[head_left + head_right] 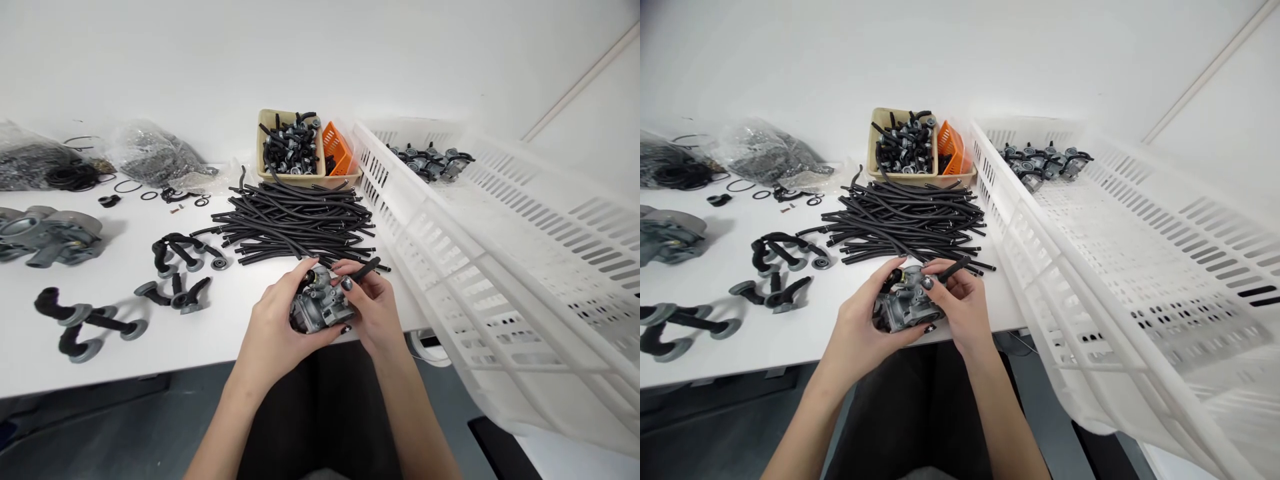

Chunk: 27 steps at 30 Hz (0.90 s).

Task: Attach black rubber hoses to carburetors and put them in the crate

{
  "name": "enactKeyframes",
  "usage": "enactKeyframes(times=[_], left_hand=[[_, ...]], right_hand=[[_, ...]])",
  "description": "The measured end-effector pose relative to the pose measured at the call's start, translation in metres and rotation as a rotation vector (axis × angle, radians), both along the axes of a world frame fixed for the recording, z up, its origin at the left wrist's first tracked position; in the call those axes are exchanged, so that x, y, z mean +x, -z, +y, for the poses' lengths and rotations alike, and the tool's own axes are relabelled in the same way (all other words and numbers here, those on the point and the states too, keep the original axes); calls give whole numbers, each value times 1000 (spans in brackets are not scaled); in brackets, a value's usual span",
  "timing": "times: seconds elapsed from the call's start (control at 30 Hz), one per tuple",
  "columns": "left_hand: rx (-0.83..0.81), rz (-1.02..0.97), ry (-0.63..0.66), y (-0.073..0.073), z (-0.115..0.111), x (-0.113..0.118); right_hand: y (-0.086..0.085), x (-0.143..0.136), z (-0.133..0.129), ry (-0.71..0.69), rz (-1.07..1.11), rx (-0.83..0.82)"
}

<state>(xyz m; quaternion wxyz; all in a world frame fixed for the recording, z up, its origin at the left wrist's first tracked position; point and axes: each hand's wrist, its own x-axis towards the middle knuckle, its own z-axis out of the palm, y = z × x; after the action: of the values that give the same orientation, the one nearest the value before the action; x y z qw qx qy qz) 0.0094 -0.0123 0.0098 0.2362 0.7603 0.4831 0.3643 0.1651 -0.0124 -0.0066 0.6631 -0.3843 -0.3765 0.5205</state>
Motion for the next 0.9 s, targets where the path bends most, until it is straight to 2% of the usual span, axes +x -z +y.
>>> enactKeyframes(times=[0.2, 0.43, 0.7, 0.9], left_hand=[[-56, -15, -8, 0, 3, -2], [-84, -49, -8, -2, 2, -3], [-89, -77, -8, 0, 3, -3], [-93, -70, 9, 0, 5, -5]], right_hand=[[-6, 1, -3, -57, 2, -40], [-2, 5, -8, -120, 174, -11], [-8, 3, -7, -108, 112, -30], [-6, 2, -4, -75, 76, -50]])
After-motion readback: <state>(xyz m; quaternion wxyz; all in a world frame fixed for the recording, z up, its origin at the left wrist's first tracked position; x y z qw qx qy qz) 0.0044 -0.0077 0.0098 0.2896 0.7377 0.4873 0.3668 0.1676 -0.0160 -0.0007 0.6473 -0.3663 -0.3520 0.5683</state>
